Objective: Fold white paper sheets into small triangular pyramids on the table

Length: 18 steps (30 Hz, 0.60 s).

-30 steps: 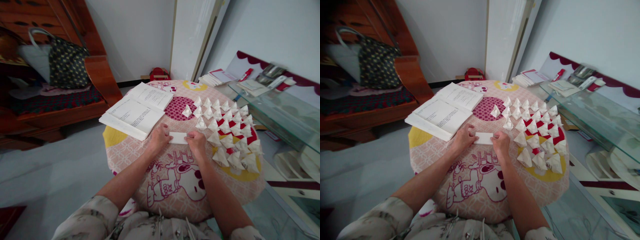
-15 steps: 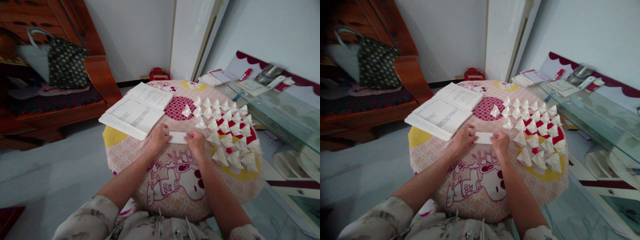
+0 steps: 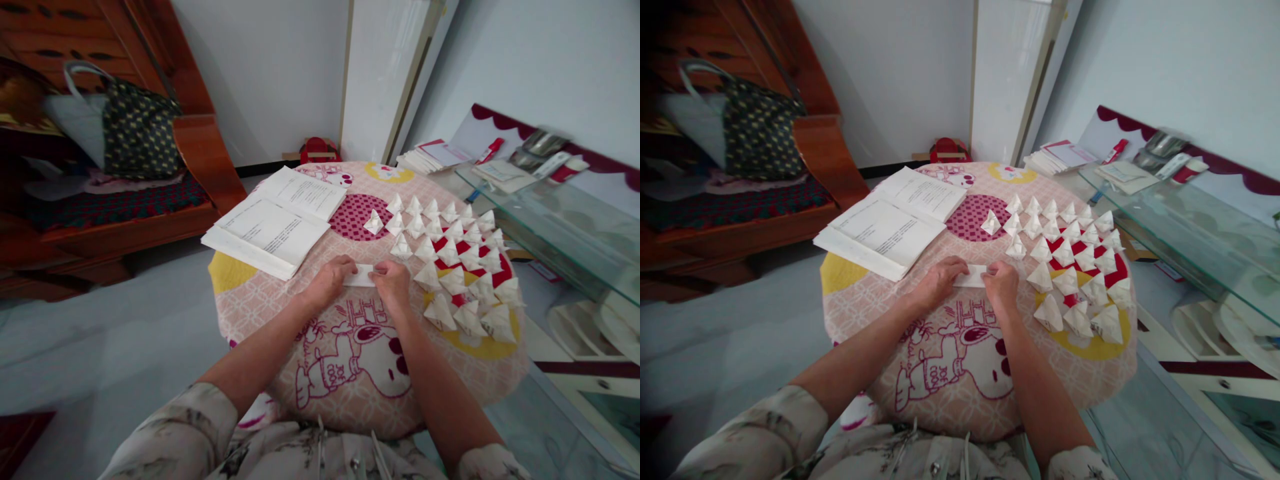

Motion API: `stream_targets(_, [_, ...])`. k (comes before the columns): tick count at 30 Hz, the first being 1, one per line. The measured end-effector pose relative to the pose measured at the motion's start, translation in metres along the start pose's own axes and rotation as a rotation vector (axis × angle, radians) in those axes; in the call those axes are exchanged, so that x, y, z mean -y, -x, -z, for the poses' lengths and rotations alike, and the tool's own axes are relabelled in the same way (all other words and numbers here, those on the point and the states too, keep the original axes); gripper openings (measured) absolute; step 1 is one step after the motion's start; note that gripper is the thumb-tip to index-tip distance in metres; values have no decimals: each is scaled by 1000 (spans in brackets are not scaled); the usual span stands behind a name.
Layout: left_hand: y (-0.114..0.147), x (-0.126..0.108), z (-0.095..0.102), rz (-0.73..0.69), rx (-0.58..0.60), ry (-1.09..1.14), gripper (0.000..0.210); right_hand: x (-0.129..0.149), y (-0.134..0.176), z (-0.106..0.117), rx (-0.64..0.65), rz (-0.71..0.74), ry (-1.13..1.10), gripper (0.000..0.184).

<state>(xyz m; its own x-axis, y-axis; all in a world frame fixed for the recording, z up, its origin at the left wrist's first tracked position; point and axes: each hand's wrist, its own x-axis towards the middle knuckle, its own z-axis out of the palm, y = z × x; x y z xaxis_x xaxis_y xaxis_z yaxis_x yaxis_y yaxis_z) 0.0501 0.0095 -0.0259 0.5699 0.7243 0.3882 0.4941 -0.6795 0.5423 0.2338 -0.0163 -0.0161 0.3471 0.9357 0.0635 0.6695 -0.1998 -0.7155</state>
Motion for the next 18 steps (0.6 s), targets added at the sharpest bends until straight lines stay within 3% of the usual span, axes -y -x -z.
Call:
stream_targets(12, [18, 5, 12, -219, 240, -113, 40, 2, -1, 0, -5, 5, -36, 8])
stream_targets(18, [20, 0, 11, -217, 314, -225, 45, -1, -2, 2, -21, 14, -62, 6])
